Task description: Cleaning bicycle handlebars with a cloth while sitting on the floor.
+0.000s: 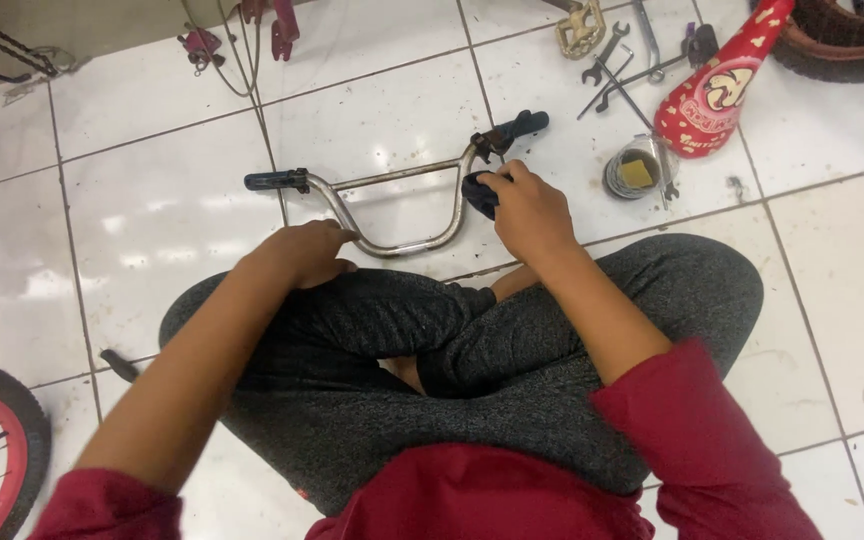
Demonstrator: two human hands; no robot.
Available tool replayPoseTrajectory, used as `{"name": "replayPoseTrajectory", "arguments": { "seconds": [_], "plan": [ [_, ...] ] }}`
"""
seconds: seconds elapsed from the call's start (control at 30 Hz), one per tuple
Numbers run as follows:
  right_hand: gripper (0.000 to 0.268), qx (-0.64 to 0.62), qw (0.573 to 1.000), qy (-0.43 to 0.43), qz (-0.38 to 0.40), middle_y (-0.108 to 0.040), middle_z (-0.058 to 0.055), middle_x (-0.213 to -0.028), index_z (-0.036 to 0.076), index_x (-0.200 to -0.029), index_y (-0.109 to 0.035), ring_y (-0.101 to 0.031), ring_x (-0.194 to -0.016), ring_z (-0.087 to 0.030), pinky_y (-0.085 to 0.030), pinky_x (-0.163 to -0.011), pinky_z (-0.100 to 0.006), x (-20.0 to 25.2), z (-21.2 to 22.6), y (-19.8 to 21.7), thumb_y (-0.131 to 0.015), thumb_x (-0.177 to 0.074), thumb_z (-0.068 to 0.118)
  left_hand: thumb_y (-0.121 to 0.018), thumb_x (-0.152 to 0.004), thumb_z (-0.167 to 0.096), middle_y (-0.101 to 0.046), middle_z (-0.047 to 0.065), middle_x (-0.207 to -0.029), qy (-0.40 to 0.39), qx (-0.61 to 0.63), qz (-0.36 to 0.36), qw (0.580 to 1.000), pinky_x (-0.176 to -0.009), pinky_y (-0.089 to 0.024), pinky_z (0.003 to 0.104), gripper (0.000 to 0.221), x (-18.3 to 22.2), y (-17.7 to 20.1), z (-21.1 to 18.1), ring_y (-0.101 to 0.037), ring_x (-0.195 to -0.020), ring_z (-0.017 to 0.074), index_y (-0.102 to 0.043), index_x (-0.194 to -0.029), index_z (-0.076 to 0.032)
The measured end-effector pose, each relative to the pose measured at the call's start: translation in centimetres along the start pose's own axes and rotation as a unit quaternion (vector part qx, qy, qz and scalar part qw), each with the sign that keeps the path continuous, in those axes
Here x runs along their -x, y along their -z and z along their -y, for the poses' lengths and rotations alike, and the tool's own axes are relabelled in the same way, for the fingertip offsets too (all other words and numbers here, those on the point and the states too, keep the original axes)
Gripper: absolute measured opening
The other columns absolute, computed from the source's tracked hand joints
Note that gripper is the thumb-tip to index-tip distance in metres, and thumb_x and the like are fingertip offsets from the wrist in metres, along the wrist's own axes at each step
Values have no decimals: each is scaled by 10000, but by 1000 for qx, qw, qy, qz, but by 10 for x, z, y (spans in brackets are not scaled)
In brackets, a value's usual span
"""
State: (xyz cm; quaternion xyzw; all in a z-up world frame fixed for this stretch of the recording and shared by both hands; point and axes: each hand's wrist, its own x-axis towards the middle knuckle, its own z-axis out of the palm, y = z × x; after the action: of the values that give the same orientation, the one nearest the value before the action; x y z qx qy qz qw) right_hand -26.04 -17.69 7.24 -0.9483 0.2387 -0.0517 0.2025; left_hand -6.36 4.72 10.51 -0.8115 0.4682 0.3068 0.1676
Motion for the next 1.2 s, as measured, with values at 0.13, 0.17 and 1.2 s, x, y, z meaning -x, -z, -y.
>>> {"name": "replayPoseTrajectory", "arguments": {
  "seconds": [0.13,0.17,1.2],
  "plan": [
    [375,21,1000,8,17,-618,-148,-1222,110,-1283,-701,-689,-1066,-318,-588,-881,-436,-10,-7,17,-601,-941,-7,-569,-988,-346,-645,166,-1388,10,-52,-5,999,-1014,-544,582,535,62,39,-20,-647,-1247,394,-539,-1487,-158],
    [366,46,999,12,11,-623,-147,-1217,109,-1276,-707,-694,-1055,-311,-592,-868,-433,-17,-11,18,-615,-939,2,-572,-978,-357,-690,166,-1301,29,-90,-8,995,-960,-578,549,519,74,50,-25,-691,-1176,374,-566,-1453,-148],
    [329,-114,966,227,-44,-651,-72,-1096,141,-1144,-733,-631,-1026,-293,-575,-795,-386,-94,-90,-32,-594,-906,-39,-603,-973,-118,-714,15,-963,-138,-278,-53,949,-666,-600,341,322,-167,4,-24,-744,-805,162,-589,-1295,-102]
  ]
}}
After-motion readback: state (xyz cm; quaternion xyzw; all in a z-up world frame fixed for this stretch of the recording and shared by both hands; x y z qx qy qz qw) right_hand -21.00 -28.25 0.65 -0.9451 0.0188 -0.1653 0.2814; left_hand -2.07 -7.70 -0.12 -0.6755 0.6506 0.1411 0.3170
